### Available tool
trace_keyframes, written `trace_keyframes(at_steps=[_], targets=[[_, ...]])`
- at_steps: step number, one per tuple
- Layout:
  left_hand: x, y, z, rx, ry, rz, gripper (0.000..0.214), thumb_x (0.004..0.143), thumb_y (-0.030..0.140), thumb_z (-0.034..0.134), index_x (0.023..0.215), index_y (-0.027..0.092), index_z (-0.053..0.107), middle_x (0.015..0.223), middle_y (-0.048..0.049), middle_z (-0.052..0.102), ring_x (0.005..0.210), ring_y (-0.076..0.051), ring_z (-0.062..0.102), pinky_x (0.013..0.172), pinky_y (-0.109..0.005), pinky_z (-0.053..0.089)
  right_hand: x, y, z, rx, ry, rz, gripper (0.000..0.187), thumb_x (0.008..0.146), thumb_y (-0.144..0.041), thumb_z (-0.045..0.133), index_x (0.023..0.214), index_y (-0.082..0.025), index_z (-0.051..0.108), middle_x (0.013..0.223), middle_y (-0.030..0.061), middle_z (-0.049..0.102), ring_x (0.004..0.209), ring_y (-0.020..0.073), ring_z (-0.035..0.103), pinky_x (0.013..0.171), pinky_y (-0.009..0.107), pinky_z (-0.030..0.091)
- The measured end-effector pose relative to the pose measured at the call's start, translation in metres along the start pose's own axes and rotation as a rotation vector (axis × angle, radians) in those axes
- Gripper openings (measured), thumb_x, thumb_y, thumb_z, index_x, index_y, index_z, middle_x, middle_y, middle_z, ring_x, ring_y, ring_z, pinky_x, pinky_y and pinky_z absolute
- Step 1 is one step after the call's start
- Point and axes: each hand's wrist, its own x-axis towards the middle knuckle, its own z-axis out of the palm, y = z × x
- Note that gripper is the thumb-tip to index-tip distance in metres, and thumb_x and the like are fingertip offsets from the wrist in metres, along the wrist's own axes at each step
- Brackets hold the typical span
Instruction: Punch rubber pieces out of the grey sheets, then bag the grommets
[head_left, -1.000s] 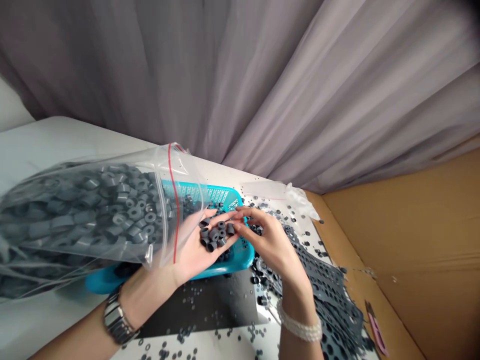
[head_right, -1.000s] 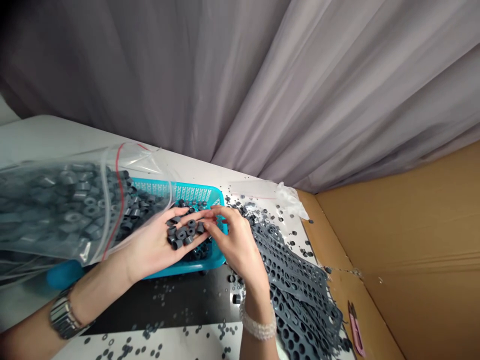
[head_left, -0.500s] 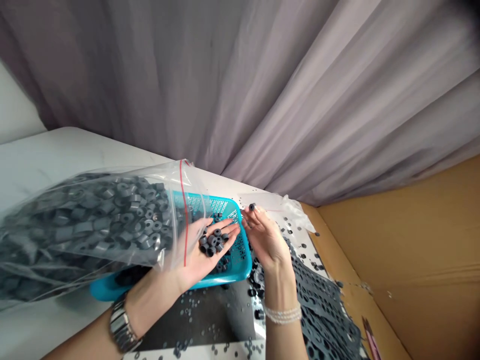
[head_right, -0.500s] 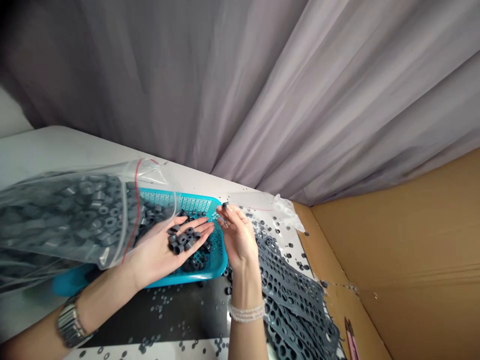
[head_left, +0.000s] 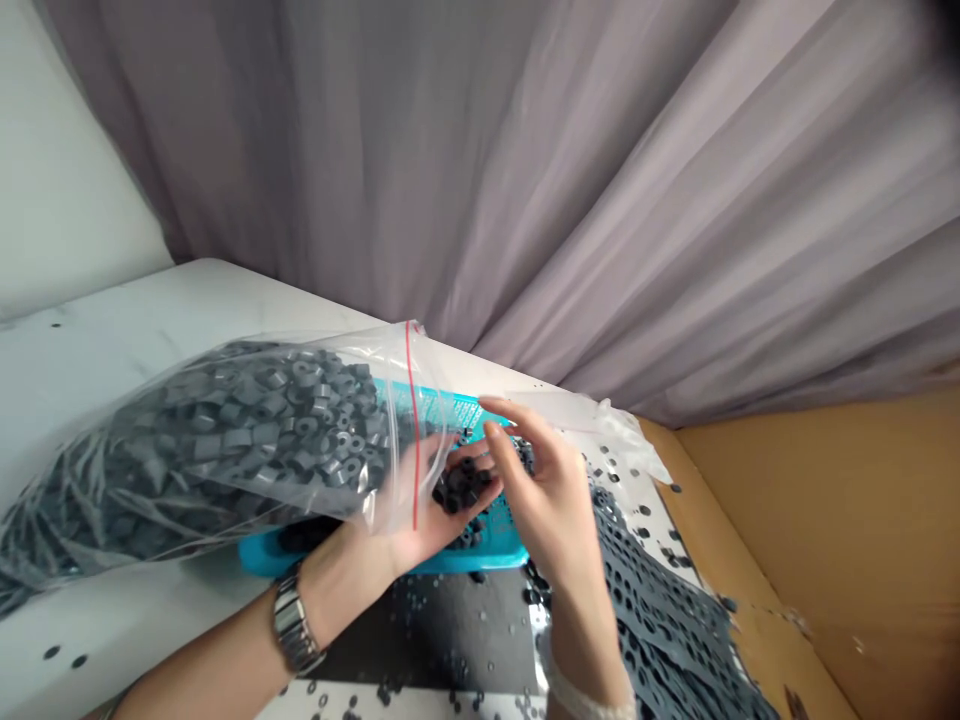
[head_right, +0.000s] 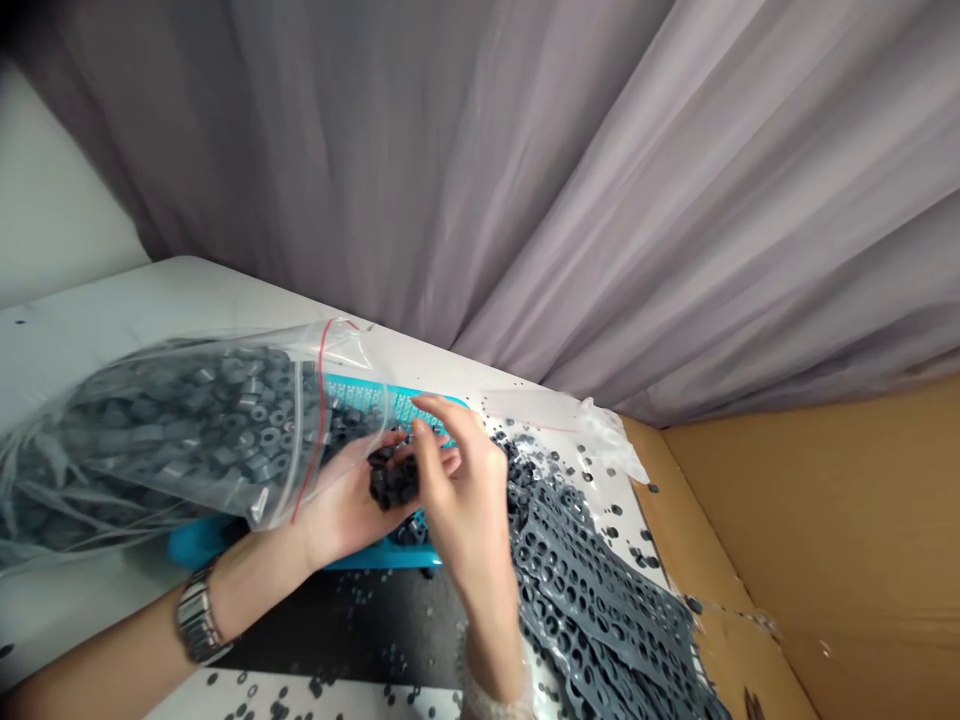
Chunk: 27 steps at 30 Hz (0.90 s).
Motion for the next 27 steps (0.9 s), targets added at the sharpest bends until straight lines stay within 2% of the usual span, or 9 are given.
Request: trace_keyframes(at_steps=[3, 5, 7, 10, 12, 15, 21, 27], targets=[[0.001, 0.0, 0.003, 0.014, -0.028, -0.024, 0.006, 0.083, 0.014, 0.053, 0.084, 0.016, 0.059, 0.1, -0.0122, 0.072, 0.088, -0.023, 0.069, 0.083, -0.04, 0.056, -0.01, 0.02, -0.025, -0.099, -0.165, 0.149, 0.019, 0.088, -0.028, 0.056, 0.099, -0.022, 0.071, 0.1, 0.0055, 0.073, 0.089, 0.0218, 0.066, 0.081, 0.04, 0.051], [-0.001, 0.0, 0.006, 0.031, -0.011, -0.04, 0.01, 0.085, 0.014, 0.051, 0.09, 0.016, 0.059, 0.112, -0.0135, 0.07, 0.093, -0.024, 0.069, 0.08, -0.039, 0.057, -0.016, 0.027, -0.035, -0.153, -0.247, 0.166, 0.017, 0.087, -0.028, 0.059, 0.098, -0.023, 0.071, 0.099, 0.0039, 0.072, 0.085, 0.0202, 0.064, 0.077, 0.038, 0.05], [-0.004, 0.0, 0.009, 0.05, 0.008, -0.057, 0.014, 0.086, 0.014, 0.049, 0.096, 0.015, 0.059, 0.115, -0.0133, 0.069, 0.095, -0.024, 0.068, 0.073, -0.035, 0.057, -0.019, 0.028, -0.039, -0.185, -0.272, 0.136, 0.017, 0.085, -0.028, 0.062, 0.1, -0.025, 0.071, 0.099, 0.0019, 0.071, 0.084, 0.0186, 0.063, 0.075, 0.036, 0.048], [-0.009, 0.001, 0.015, 0.065, 0.051, -0.055, 0.016, 0.087, 0.017, 0.048, 0.099, 0.014, 0.06, 0.111, -0.0125, 0.07, 0.089, -0.021, 0.069, 0.063, -0.029, 0.056, -0.019, 0.028, -0.035, -0.18, -0.295, 0.085, 0.018, 0.084, -0.024, 0.065, 0.101, -0.027, 0.07, 0.097, -0.0006, 0.07, 0.086, 0.0161, 0.062, 0.075, 0.032, 0.047], [-0.011, 0.001, 0.017, 0.057, 0.071, -0.046, 0.015, 0.089, 0.019, 0.047, 0.096, 0.015, 0.06, 0.106, -0.0121, 0.072, 0.084, -0.021, 0.069, 0.062, -0.029, 0.055, -0.018, 0.029, -0.031, -0.174, -0.309, 0.07, 0.018, 0.085, -0.02, 0.063, 0.1, -0.027, 0.07, 0.093, -0.0011, 0.069, 0.084, 0.0146, 0.062, 0.072, 0.03, 0.046], [-0.011, 0.0, 0.017, 0.021, 0.068, -0.051, 0.016, 0.091, 0.02, 0.045, 0.097, 0.015, 0.058, 0.101, -0.0131, 0.071, 0.082, -0.021, 0.069, 0.067, -0.031, 0.056, -0.016, 0.031, -0.029, -0.179, -0.319, 0.065, 0.018, 0.086, -0.02, 0.061, 0.1, -0.026, 0.071, 0.09, -0.0007, 0.067, 0.078, 0.0135, 0.06, 0.068, 0.03, 0.045], [-0.007, 0.0, 0.014, -0.011, 0.098, -0.06, 0.034, 0.092, 0.017, 0.043, 0.125, 0.01, 0.047, 0.109, -0.0163, 0.069, 0.091, -0.026, 0.07, 0.075, -0.039, 0.058, -0.012, 0.037, -0.028, -0.192, -0.348, 0.089, 0.02, 0.086, -0.022, 0.062, 0.103, -0.026, 0.072, 0.089, 0.0009, 0.067, 0.076, 0.0146, 0.059, 0.068, 0.031, 0.046], [-0.003, 0.001, 0.011, -0.041, 0.068, -0.062, 0.054, 0.093, 0.019, 0.041, 0.144, 0.012, 0.029, 0.125, -0.0207, 0.062, 0.102, -0.029, 0.067, 0.087, -0.046, 0.056, -0.008, 0.054, -0.025, 0.009, -0.357, 0.158, 0.021, 0.09, -0.027, 0.055, 0.103, -0.022, 0.071, 0.098, 0.0055, 0.07, 0.088, 0.019, 0.062, 0.081, 0.037, 0.048]])
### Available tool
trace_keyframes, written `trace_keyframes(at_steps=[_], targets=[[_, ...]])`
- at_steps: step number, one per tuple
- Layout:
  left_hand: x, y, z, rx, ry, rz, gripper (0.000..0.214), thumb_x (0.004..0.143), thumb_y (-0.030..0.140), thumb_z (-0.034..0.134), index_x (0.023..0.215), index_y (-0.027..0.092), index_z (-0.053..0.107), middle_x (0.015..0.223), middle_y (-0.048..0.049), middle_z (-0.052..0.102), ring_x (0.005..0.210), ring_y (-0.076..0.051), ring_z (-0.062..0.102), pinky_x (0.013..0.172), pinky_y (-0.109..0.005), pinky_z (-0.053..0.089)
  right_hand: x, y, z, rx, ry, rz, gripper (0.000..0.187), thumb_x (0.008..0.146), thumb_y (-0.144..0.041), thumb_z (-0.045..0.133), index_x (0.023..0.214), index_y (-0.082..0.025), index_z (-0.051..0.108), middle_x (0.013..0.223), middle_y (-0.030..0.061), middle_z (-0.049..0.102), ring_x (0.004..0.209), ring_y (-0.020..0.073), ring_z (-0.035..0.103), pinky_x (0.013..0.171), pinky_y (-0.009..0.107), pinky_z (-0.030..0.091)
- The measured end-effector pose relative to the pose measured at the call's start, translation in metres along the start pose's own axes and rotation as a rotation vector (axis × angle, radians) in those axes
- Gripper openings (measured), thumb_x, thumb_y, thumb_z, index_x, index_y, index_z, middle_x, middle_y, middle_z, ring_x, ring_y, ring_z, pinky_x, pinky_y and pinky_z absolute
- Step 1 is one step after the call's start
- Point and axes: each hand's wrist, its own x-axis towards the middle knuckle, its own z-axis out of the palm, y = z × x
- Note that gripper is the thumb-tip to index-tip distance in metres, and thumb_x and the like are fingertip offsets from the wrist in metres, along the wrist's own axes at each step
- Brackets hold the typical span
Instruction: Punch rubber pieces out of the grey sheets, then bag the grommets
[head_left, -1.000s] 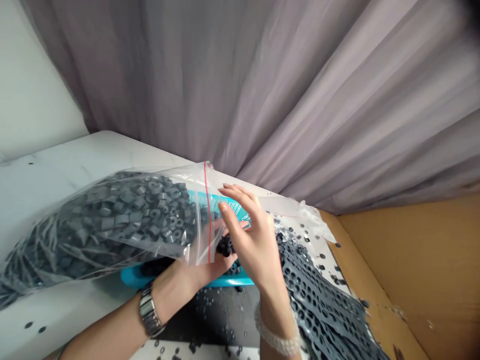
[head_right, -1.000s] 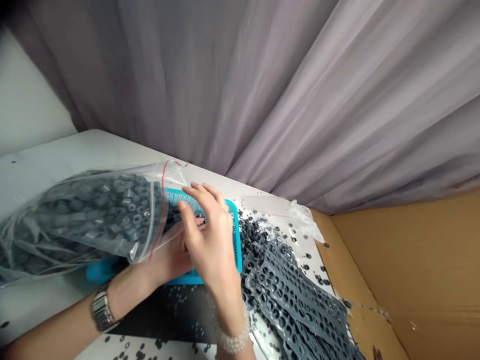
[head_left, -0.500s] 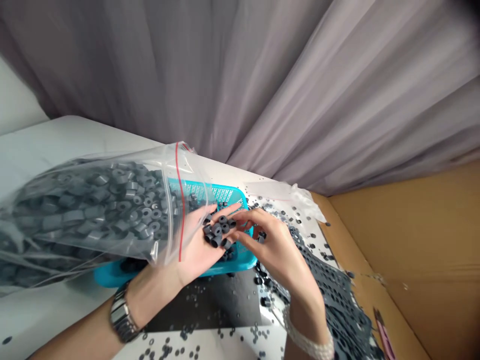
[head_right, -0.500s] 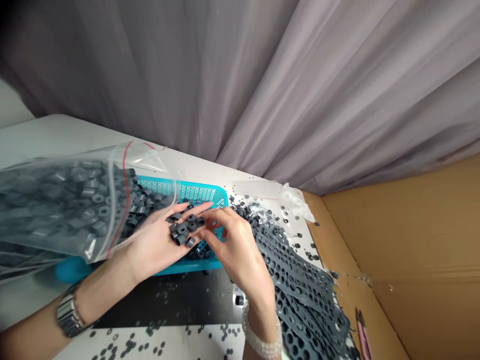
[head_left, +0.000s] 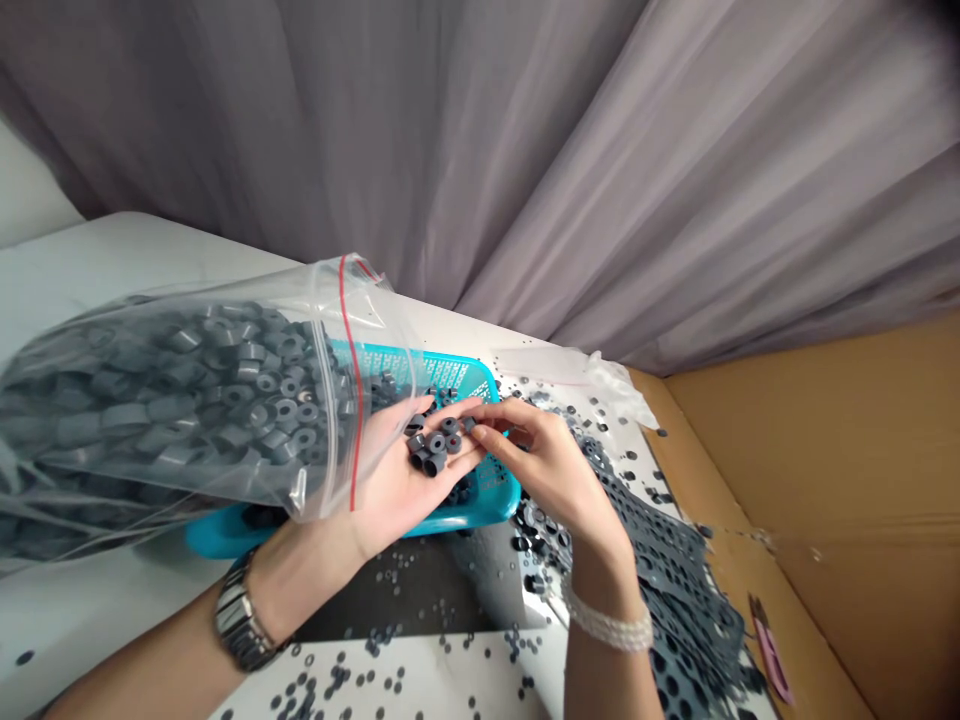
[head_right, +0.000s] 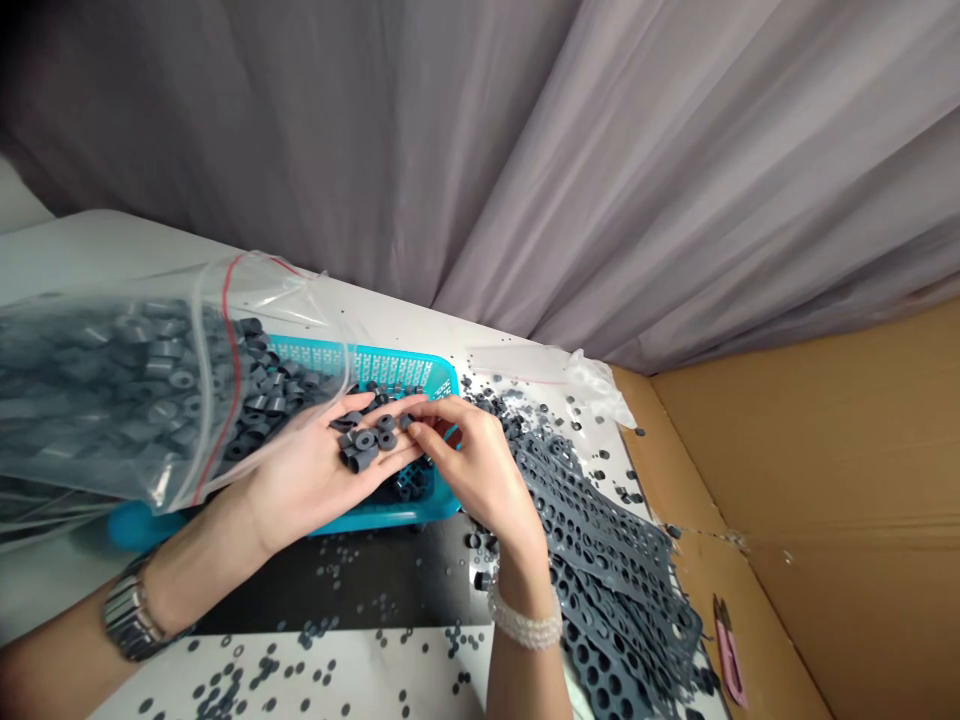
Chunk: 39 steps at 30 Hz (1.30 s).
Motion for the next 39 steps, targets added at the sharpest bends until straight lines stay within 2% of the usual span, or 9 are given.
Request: trace_keyframes(at_steps=[4, 7, 12, 15, 18, 24, 30, 34, 39], targets=[[0.002, 0.0, -0.002, 0.006, -0.031, -0.018, 0.053, 0.092, 0.022, 0.042, 0.141, 0.003, 0.036, 0.123, -0.0231, 0.062, 0.108, -0.029, 0.065, 0.094, -0.043, 0.054, 0.003, 0.011, 0.001, 0.223, -0.007, 0.055, 0.018, 0.087, -0.029, 0.06, 0.097, -0.021, 0.072, 0.095, 0.0051, 0.07, 0.084, 0.0175, 0.061, 0.08, 0.035, 0.048], [0.002, 0.001, -0.003, 0.036, -0.101, -0.031, 0.052, 0.092, 0.026, 0.04, 0.135, -0.002, 0.045, 0.122, -0.024, 0.063, 0.113, -0.029, 0.063, 0.096, -0.039, 0.052, 0.007, 0.017, 0.001, 0.596, 0.032, 0.145, 0.014, 0.083, -0.027, 0.063, 0.094, -0.02, 0.07, 0.087, 0.0039, 0.067, 0.075, 0.0139, 0.059, 0.069, 0.03, 0.047], [0.003, 0.004, -0.005, 0.071, -0.112, -0.012, 0.048, 0.092, 0.027, 0.039, 0.133, 0.003, 0.049, 0.126, -0.0198, 0.063, 0.115, -0.026, 0.062, 0.099, -0.037, 0.049, 0.013, 0.017, 0.004, 1.075, 0.097, 0.271, 0.03, 0.067, -0.009, 0.06, 0.095, -0.017, 0.067, 0.089, 0.0052, 0.067, 0.074, 0.0133, 0.06, 0.062, 0.025, 0.045], [0.004, 0.004, -0.005, 0.068, -0.066, -0.004, 0.047, 0.093, 0.028, 0.039, 0.132, 0.004, 0.05, 0.126, -0.0194, 0.063, 0.113, -0.024, 0.062, 0.096, -0.035, 0.051, 0.013, 0.01, 0.01, 1.036, 0.134, 0.258, 0.023, 0.069, -0.012, 0.058, 0.09, -0.017, 0.065, 0.083, 0.0034, 0.065, 0.062, 0.0094, 0.052, 0.053, 0.023, 0.038], [0.004, 0.005, -0.003, 0.069, -0.068, -0.004, 0.047, 0.093, 0.028, 0.037, 0.129, 0.002, 0.052, 0.125, -0.0206, 0.063, 0.107, -0.023, 0.064, 0.089, -0.032, 0.054, 0.01, 0.002, 0.018, 0.788, 0.131, 0.239, 0.014, 0.078, -0.022, 0.062, 0.091, -0.018, 0.063, 0.07, -0.0018, 0.057, 0.052, 0.0067, 0.04, 0.048, 0.022, 0.029], [0.003, 0.007, -0.002, 0.073, -0.052, -0.004, 0.042, 0.094, 0.027, 0.038, 0.13, 0.013, 0.055, 0.119, -0.0131, 0.067, 0.098, -0.021, 0.066, 0.079, -0.031, 0.057, 0.005, -0.008, 0.02, 0.206, 0.045, 0.069, 0.017, 0.082, -0.028, 0.063, 0.095, -0.018, 0.063, 0.086, 0.0022, 0.064, 0.072, 0.0128, 0.052, 0.068, 0.029, 0.041], [-0.002, 0.007, 0.001, 0.107, -0.075, 0.019, 0.047, 0.093, 0.029, 0.038, 0.134, 0.011, 0.053, 0.122, -0.0159, 0.066, 0.106, -0.024, 0.064, 0.08, -0.033, 0.056, 0.003, -0.012, 0.019, 0.029, 0.034, 0.036, 0.015, 0.078, -0.022, 0.064, 0.092, -0.019, 0.064, 0.087, 0.0021, 0.066, 0.066, 0.012, 0.049, 0.062, 0.029, 0.04], [-0.001, 0.008, 0.0, 0.108, -0.071, 0.026, 0.046, 0.094, 0.029, 0.037, 0.134, 0.012, 0.053, 0.126, -0.0145, 0.064, 0.113, -0.022, 0.062, 0.085, -0.03, 0.054, 0.004, -0.009, 0.018, 0.072, 0.041, 0.044, 0.011, 0.081, -0.024, 0.062, 0.089, -0.019, 0.066, 0.086, 0.0028, 0.065, 0.066, 0.012, 0.048, 0.063, 0.029, 0.039], [0.003, 0.008, -0.005, 0.041, -0.096, 0.037, 0.048, 0.092, 0.026, 0.041, 0.136, 0.008, 0.051, 0.121, -0.015, 0.066, 0.108, -0.021, 0.064, 0.09, -0.03, 0.053, 0.007, 0.002, 0.013, 0.677, -0.049, 0.196, 0.016, 0.079, -0.033, 0.065, 0.087, -0.02, 0.064, 0.076, 0.0001, 0.057, 0.055, 0.0084, 0.035, 0.05, 0.025, 0.027]])
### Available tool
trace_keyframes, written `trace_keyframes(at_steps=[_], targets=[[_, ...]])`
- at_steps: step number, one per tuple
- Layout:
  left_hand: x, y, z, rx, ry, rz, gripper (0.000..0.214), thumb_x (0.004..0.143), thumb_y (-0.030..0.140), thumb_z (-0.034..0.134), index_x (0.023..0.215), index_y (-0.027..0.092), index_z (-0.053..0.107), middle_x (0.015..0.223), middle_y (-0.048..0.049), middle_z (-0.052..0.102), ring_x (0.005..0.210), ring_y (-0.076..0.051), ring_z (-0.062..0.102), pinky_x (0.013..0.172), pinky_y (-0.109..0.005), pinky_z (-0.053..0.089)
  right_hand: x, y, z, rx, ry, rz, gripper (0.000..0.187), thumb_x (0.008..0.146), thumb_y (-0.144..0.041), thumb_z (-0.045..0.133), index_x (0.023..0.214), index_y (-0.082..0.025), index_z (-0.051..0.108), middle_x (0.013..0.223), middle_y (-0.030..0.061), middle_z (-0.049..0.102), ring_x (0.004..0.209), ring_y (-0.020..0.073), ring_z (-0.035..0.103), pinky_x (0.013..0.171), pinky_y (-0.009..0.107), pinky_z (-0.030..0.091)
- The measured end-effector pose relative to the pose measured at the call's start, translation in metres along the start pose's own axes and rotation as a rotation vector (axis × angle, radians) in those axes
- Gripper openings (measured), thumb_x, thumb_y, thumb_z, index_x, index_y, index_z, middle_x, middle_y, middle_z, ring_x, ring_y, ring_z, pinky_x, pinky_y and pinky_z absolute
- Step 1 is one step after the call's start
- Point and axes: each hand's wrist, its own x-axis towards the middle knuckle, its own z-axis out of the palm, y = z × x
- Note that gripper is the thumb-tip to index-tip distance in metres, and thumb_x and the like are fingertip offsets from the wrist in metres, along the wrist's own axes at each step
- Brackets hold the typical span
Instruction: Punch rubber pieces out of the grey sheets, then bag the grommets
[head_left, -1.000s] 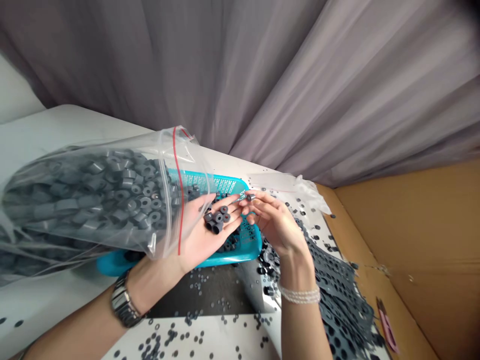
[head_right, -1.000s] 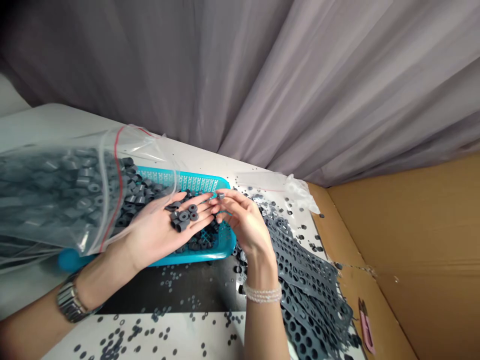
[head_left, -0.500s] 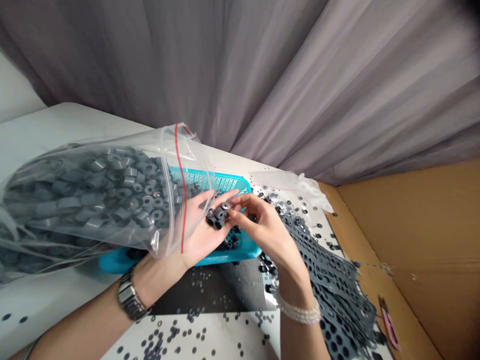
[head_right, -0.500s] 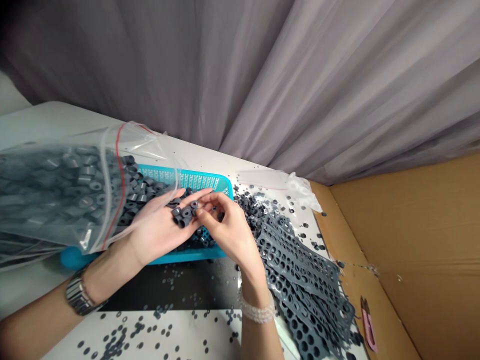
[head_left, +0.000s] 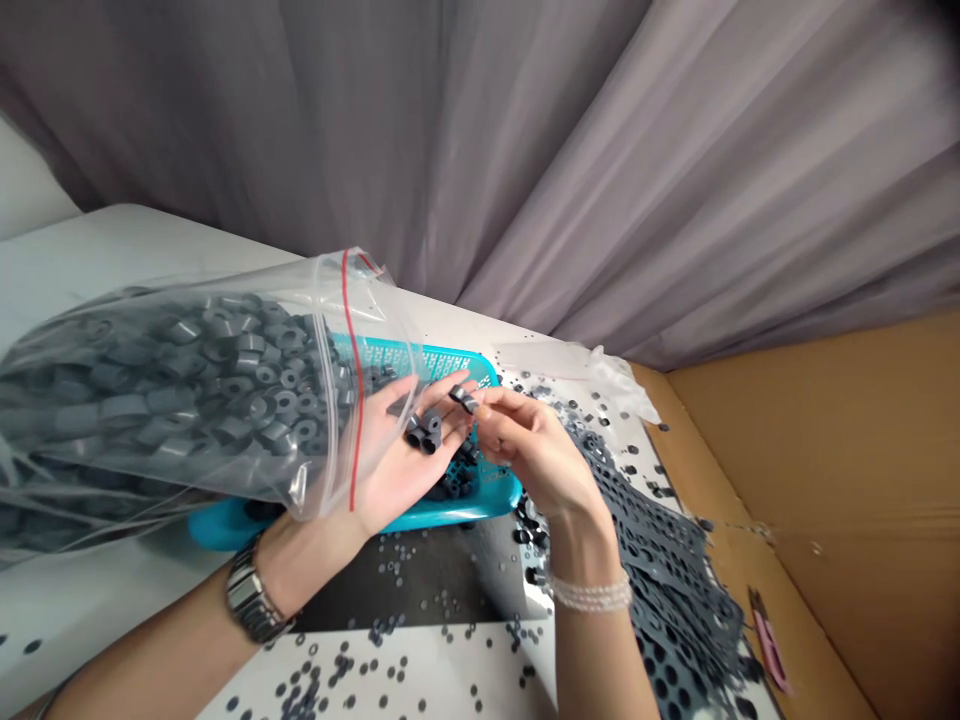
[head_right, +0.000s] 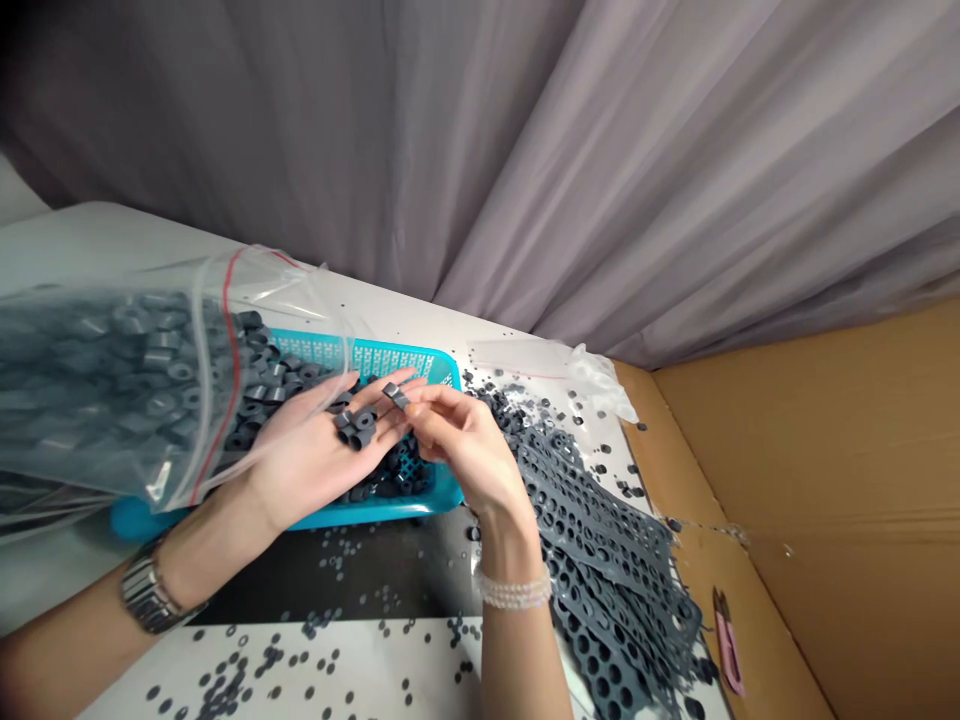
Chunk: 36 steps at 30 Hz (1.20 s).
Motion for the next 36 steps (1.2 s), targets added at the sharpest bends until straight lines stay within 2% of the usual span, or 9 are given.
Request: trace_keyframes(at_steps=[4, 11, 14, 17, 20, 23, 29, 32, 36], targets=[[0.0, -0.002, 0.0, -0.044, -0.01, 0.019, 0.05, 0.092, 0.024, 0.04, 0.137, 0.003, 0.048, 0.11, -0.0178, 0.069, 0.099, -0.022, 0.067, 0.087, -0.031, 0.055, 0.006, 0.005, -0.004, 0.282, -0.029, 0.061, 0.019, 0.075, -0.036, 0.068, 0.083, -0.019, 0.063, 0.081, 0.0026, 0.058, 0.053, 0.0079, 0.025, 0.046, 0.025, 0.018], [0.001, -0.001, 0.0, -0.048, -0.065, -0.015, 0.054, 0.09, 0.025, 0.042, 0.141, 0.006, 0.043, 0.133, -0.0207, 0.058, 0.115, -0.025, 0.062, 0.098, -0.034, 0.052, 0.01, 0.005, -0.004, 0.292, 0.039, 0.057, 0.018, 0.072, -0.035, 0.067, 0.078, -0.019, 0.06, 0.077, 0.0038, 0.06, 0.052, 0.0084, 0.022, 0.045, 0.025, 0.014], [0.003, -0.001, -0.003, -0.041, -0.086, -0.015, 0.057, 0.09, 0.026, 0.043, 0.145, 0.01, 0.038, 0.138, -0.0186, 0.055, 0.119, -0.025, 0.059, 0.102, -0.037, 0.048, 0.012, 0.006, -0.008, 0.266, 0.096, 0.072, 0.017, 0.074, -0.036, 0.057, 0.079, -0.019, 0.059, 0.082, 0.0076, 0.063, 0.053, 0.0104, 0.025, 0.045, 0.027, 0.017], [0.003, 0.0, -0.004, -0.002, -0.094, -0.012, 0.059, 0.09, 0.027, 0.043, 0.145, 0.007, 0.036, 0.139, -0.0194, 0.053, 0.125, -0.025, 0.055, 0.109, -0.038, 0.041, 0.013, 0.008, -0.013, 0.284, 0.165, 0.062, 0.024, 0.074, -0.038, 0.047, 0.081, -0.018, 0.059, 0.079, 0.0099, 0.062, 0.054, 0.0124, 0.031, 0.045, 0.028, 0.02], [0.001, 0.0, -0.001, 0.023, -0.078, -0.01, 0.059, 0.09, 0.027, 0.043, 0.143, 0.001, 0.036, 0.139, -0.0217, 0.053, 0.129, -0.026, 0.05, 0.112, -0.038, 0.035, 0.014, 0.01, -0.014, 0.287, 0.216, 0.028, 0.029, 0.078, -0.044, 0.046, 0.079, -0.019, 0.059, 0.075, 0.0062, 0.059, 0.051, 0.011, 0.032, 0.045, 0.027, 0.019], [-0.001, -0.001, 0.003, 0.028, -0.063, -0.002, 0.058, 0.091, 0.026, 0.041, 0.142, -0.002, 0.037, 0.139, -0.0222, 0.053, 0.132, -0.027, 0.047, 0.113, -0.038, 0.033, 0.012, 0.011, -0.01, 0.149, 0.254, -0.03, 0.026, 0.08, -0.046, 0.058, 0.08, -0.02, 0.059, 0.062, -0.0032, 0.047, 0.046, 0.0077, 0.027, 0.045, 0.026, 0.016], [-0.001, -0.003, 0.001, 0.035, -0.121, -0.027, 0.061, 0.092, 0.03, 0.039, 0.144, 0.0, 0.034, 0.14, -0.0217, 0.052, 0.132, -0.026, 0.047, 0.114, -0.037, 0.032, 0.011, 0.015, -0.006, -0.103, 0.186, -0.043, 0.033, 0.077, -0.041, 0.071, 0.102, -0.021, 0.062, 0.055, -0.0081, 0.039, 0.046, 0.0074, 0.028, 0.046, 0.025, 0.02], [0.0, -0.003, -0.001, 0.033, -0.133, -0.04, 0.062, 0.091, 0.03, 0.039, 0.147, 0.002, 0.031, 0.141, -0.0204, 0.051, 0.132, -0.024, 0.047, 0.115, -0.036, 0.031, 0.013, 0.017, -0.006, -0.034, 0.191, -0.035, 0.027, 0.077, -0.04, 0.071, 0.093, -0.02, 0.061, 0.055, -0.0083, 0.037, 0.046, 0.007, 0.026, 0.046, 0.025, 0.019], [0.002, -0.003, -0.004, 0.04, -0.129, -0.043, 0.061, 0.09, 0.029, 0.041, 0.145, 0.002, 0.035, 0.139, -0.0201, 0.053, 0.131, -0.025, 0.048, 0.113, -0.036, 0.035, 0.014, 0.013, -0.007, 0.235, 0.175, -0.011, 0.02, 0.077, -0.035, 0.066, 0.077, -0.021, 0.052, 0.06, -0.0055, 0.041, 0.047, 0.0067, 0.025, 0.045, 0.025, 0.015]])
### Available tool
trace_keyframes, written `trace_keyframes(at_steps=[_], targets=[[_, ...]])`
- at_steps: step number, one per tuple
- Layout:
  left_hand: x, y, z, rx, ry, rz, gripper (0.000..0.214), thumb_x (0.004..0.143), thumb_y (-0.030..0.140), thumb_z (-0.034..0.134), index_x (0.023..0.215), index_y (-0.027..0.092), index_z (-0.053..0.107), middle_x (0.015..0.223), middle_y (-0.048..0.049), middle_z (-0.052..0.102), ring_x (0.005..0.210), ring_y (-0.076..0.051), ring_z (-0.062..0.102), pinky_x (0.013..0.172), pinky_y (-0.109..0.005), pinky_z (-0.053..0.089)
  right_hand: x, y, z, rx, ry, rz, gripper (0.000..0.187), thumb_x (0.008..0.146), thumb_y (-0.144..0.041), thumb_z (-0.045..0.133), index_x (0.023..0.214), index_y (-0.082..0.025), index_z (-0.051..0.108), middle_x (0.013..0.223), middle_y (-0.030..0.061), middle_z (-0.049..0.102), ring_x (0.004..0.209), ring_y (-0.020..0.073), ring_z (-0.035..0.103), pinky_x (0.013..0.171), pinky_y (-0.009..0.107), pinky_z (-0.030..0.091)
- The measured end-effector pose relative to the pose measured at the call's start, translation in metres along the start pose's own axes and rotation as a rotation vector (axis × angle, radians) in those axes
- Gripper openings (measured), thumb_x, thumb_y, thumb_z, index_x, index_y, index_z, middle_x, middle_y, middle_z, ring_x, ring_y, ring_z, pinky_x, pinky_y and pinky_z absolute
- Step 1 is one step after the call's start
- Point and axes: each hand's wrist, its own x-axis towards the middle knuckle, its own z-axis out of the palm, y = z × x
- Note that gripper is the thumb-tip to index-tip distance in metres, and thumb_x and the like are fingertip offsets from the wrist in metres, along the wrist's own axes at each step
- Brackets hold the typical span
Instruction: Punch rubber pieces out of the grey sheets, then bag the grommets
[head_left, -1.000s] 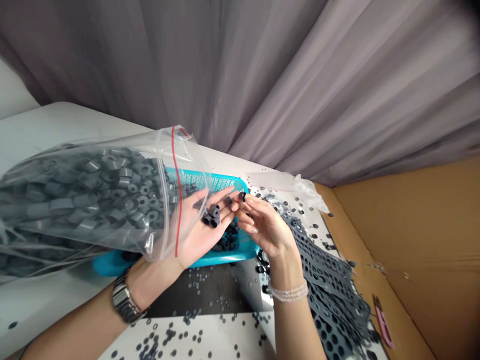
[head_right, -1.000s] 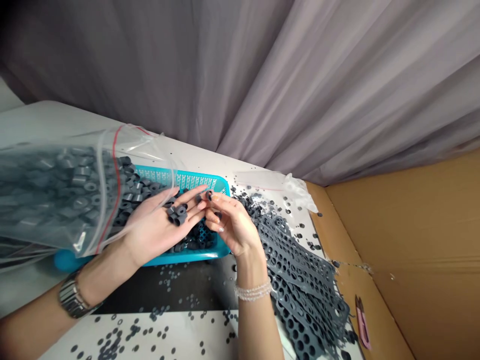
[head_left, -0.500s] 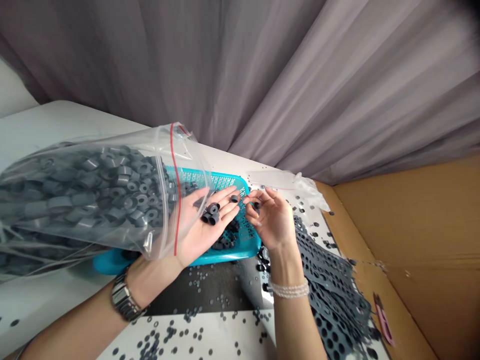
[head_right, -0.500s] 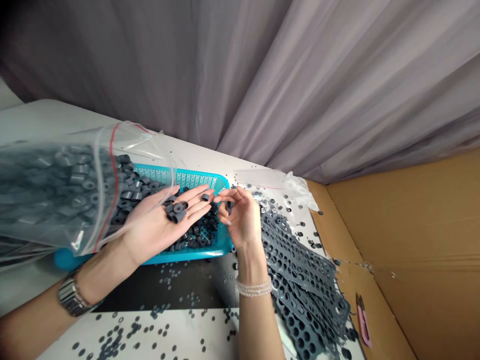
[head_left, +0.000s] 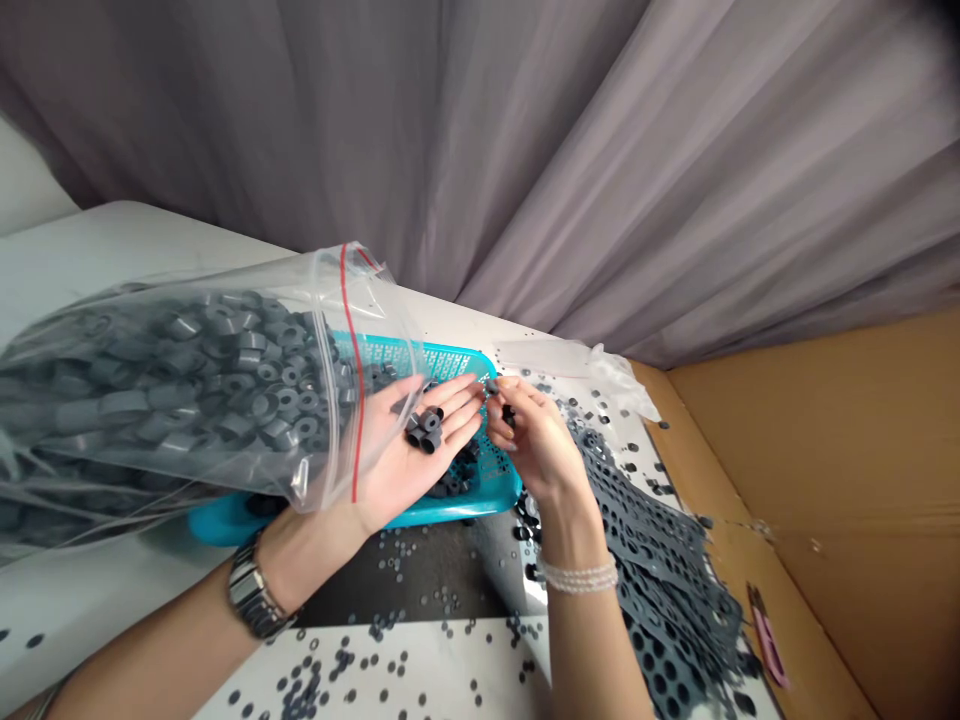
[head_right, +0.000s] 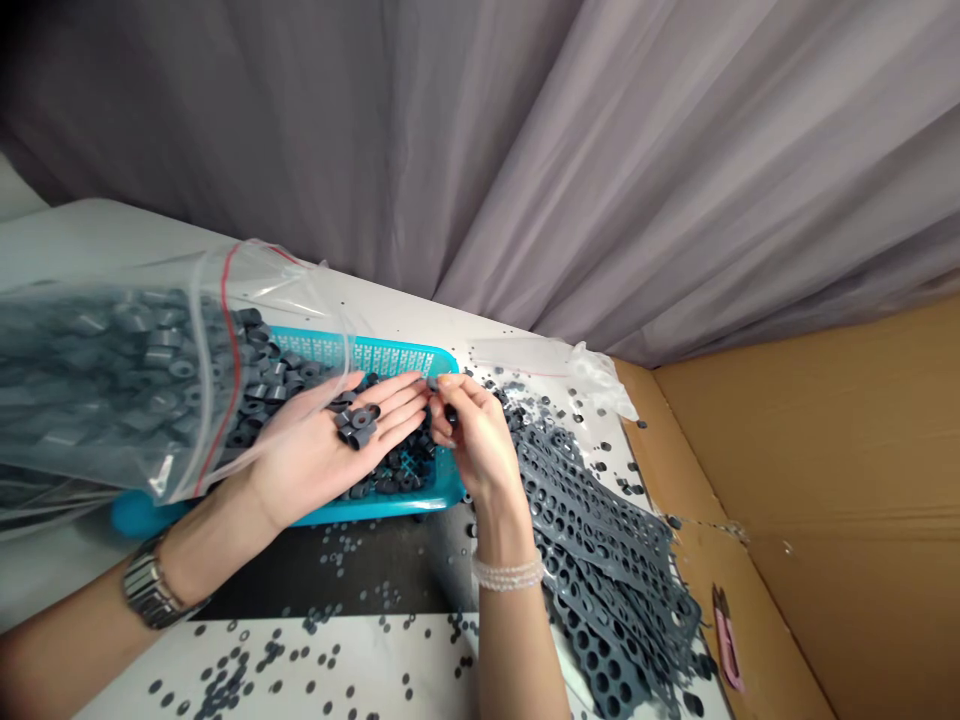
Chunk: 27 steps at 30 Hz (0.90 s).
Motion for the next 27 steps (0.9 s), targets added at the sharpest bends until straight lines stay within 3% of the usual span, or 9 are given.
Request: trace_keyframes(at_steps=[4, 7, 12, 17, 24, 27], targets=[[-0.001, 0.001, 0.001, 0.01, 0.02, 0.006, 0.056, 0.091, 0.029, 0.043, 0.14, 0.003, 0.043, 0.136, -0.0179, 0.056, 0.13, -0.025, 0.05, 0.112, -0.036, 0.037, 0.0, -0.006, -0.003, 0.193, -0.042, 0.083, 0.016, 0.078, -0.036, 0.055, 0.077, -0.02, 0.052, 0.07, 0.001, 0.051, 0.05, 0.0085, 0.033, 0.044, 0.025, 0.014], [-0.003, -0.001, 0.005, 0.015, 0.092, 0.016, 0.054, 0.091, 0.028, 0.044, 0.138, 0.003, 0.046, 0.133, -0.0181, 0.059, 0.127, -0.025, 0.053, 0.11, -0.037, 0.039, 0.0, -0.006, -0.002, 0.175, -0.023, 0.085, 0.021, 0.08, -0.04, 0.048, 0.075, -0.02, 0.053, 0.071, 0.0024, 0.052, 0.049, 0.0092, 0.034, 0.043, 0.025, 0.013], [0.0, -0.005, 0.007, -0.015, 0.191, 0.048, 0.046, 0.093, 0.023, 0.04, 0.133, 0.004, 0.05, 0.118, -0.019, 0.067, 0.101, -0.021, 0.068, 0.089, -0.031, 0.055, -0.008, -0.003, 0.011, -0.194, -0.051, 0.024, 0.023, 0.079, -0.042, 0.063, 0.074, -0.02, 0.058, 0.054, -0.0069, 0.038, 0.044, 0.0066, 0.019, 0.044, 0.025, 0.014], [0.001, -0.004, 0.002, -0.005, 0.203, 0.067, 0.037, 0.093, 0.021, 0.044, 0.124, 0.007, 0.058, 0.093, -0.0133, 0.072, 0.079, -0.018, 0.069, 0.066, -0.024, 0.057, -0.022, -0.01, 0.024, -0.616, -0.088, -0.125, 0.016, 0.077, -0.031, 0.069, 0.085, -0.018, 0.069, 0.069, -0.0017, 0.054, 0.059, 0.0097, 0.039, 0.058, 0.026, 0.034], [-0.002, -0.002, 0.003, -0.003, 0.146, 0.015, 0.042, 0.094, 0.024, 0.041, 0.125, 0.002, 0.058, 0.081, -0.0106, 0.069, 0.069, -0.016, 0.066, 0.057, -0.021, 0.054, -0.024, -0.013, 0.029, -0.793, -0.083, -0.191, 0.018, 0.077, -0.026, 0.066, 0.092, -0.018, 0.069, 0.062, -0.0048, 0.041, 0.061, 0.011, 0.039, 0.058, 0.026, 0.035], [-0.003, -0.002, 0.004, 0.011, 0.148, 0.033, 0.043, 0.095, 0.025, 0.04, 0.127, 0.001, 0.057, 0.089, -0.0131, 0.071, 0.075, -0.016, 0.067, 0.064, -0.023, 0.056, -0.026, -0.016, 0.028, -0.802, -0.075, -0.198, 0.018, 0.081, -0.029, 0.063, 0.094, -0.017, 0.068, 0.066, -0.0031, 0.048, 0.061, 0.0109, 0.041, 0.059, 0.026, 0.035]])
